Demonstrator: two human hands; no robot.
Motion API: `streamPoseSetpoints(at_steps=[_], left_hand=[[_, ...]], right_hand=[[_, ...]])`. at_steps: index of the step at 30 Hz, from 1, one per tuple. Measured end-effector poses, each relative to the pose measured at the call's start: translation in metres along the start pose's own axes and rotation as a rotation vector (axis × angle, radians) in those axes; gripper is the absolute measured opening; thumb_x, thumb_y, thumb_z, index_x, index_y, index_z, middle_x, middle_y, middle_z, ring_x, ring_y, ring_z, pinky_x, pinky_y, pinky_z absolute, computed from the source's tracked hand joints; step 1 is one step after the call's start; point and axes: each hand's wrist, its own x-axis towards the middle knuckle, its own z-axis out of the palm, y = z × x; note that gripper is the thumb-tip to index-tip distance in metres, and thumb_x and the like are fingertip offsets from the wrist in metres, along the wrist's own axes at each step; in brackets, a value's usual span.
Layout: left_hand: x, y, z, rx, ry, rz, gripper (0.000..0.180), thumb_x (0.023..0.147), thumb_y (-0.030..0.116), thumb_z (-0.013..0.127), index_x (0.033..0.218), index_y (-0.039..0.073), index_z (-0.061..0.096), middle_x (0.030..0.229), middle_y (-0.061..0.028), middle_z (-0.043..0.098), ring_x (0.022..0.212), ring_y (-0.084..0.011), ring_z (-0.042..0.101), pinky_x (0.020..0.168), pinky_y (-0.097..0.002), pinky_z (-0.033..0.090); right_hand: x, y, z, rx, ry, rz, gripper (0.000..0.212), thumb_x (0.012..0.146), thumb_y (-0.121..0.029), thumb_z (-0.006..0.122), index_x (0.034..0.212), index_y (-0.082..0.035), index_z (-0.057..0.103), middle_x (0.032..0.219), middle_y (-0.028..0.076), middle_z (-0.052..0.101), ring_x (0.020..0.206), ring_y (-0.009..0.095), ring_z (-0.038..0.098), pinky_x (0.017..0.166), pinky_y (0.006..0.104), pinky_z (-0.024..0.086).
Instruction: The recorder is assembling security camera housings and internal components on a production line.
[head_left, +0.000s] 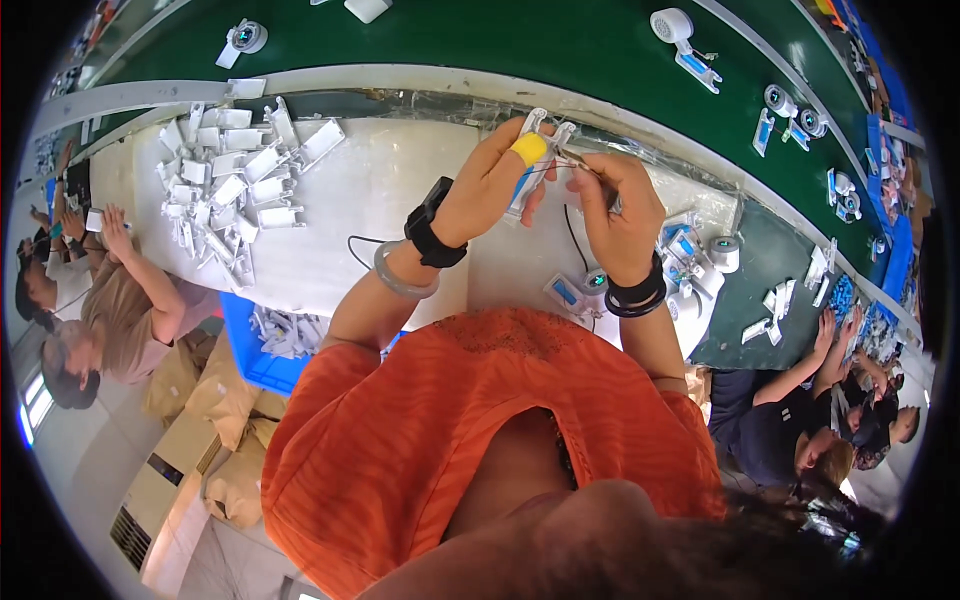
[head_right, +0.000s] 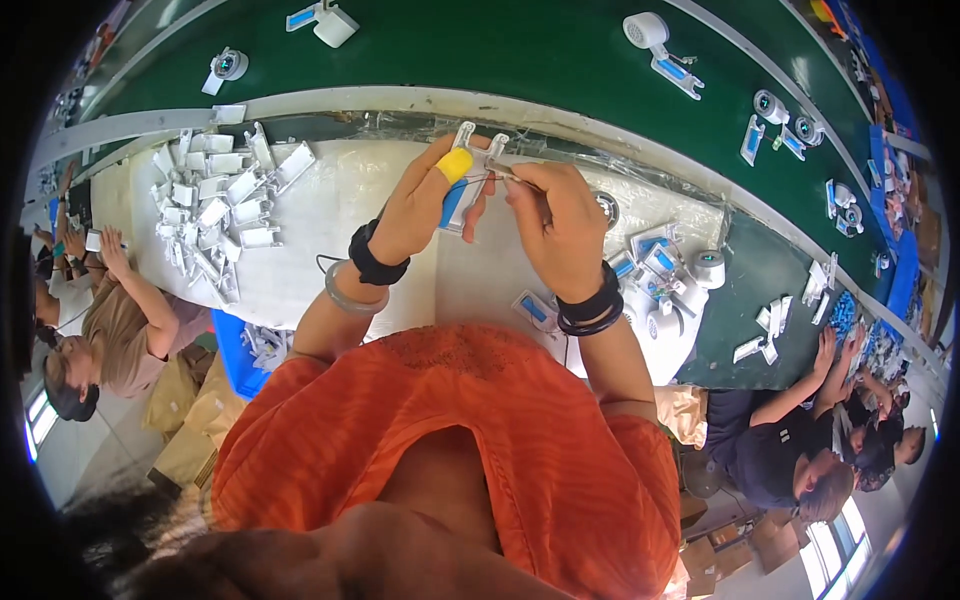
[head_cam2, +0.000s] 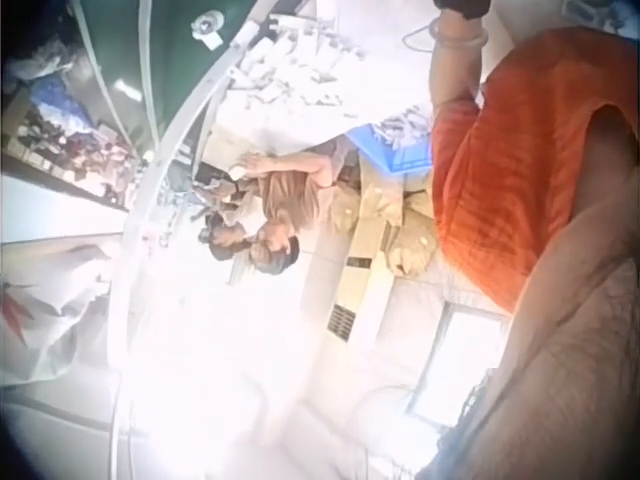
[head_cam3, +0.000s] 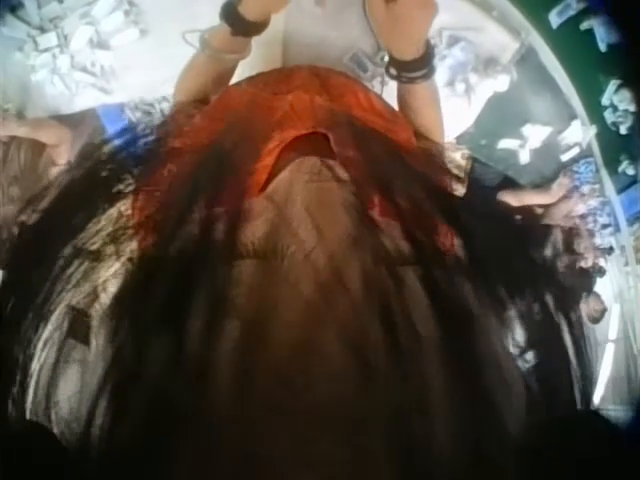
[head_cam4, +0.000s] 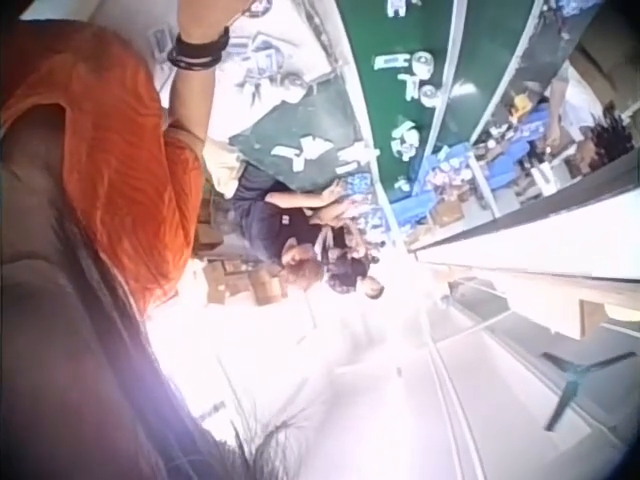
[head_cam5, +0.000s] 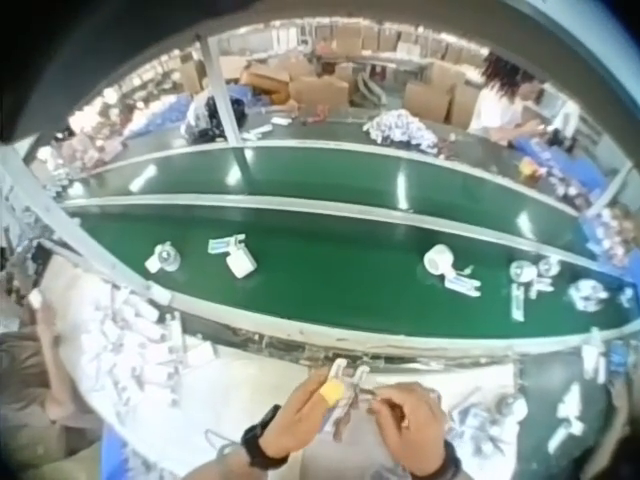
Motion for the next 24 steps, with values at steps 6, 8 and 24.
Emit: streamPoseSetpoints(at_steps=[6, 8, 24], left_hand=[[0.000, -0.005, 0.010, 0.011, -0.026, 0.060, 0.031, 0.095, 0.008, 0.042, 0.125, 0.003, 0.046, 0.087, -0.0061, 0.058, 0.060, -0.0104, 0.054, 0.048, -0.0257, 0.047], [-0.002, 0.001, 0.014, 0.040, -0.013, 0.094, 0.034, 0.092, 0.005, 0.043, 0.126, 0.003, 0.046, 0.083, -0.0050, 0.057, 0.059, -0.0090, 0.052, 0.049, -0.0252, 0.046], [-0.004, 0.005, 0.015, 0.309, -0.011, 0.121, 0.042, 0.087, 0.002, 0.038, 0.128, 0.001, 0.046, 0.087, -0.0047, 0.055, 0.065, -0.0087, 0.051, 0.059, -0.0225, 0.046]], right_hand=[[-0.002, 0.013, -0.001, -0.092, -0.001, -0.145, 0.022, 0.083, 0.000, 0.069, 0.104, -0.003, 0.062, 0.088, 0.012, 0.065, 0.072, 0.024, 0.065, 0.066, 0.0314, 0.051], [-0.001, 0.015, -0.004, -0.133, -0.007, -0.216, 0.022, 0.082, -0.001, 0.070, 0.103, -0.004, 0.063, 0.090, 0.012, 0.065, 0.073, 0.024, 0.065, 0.068, 0.0326, 0.051], [0.000, 0.024, 0.002, -0.095, 0.081, -0.251, 0.023, 0.071, 0.001, 0.076, 0.091, -0.009, 0.071, 0.087, 0.008, 0.058, 0.079, 0.027, 0.057, 0.070, 0.0346, 0.047]])
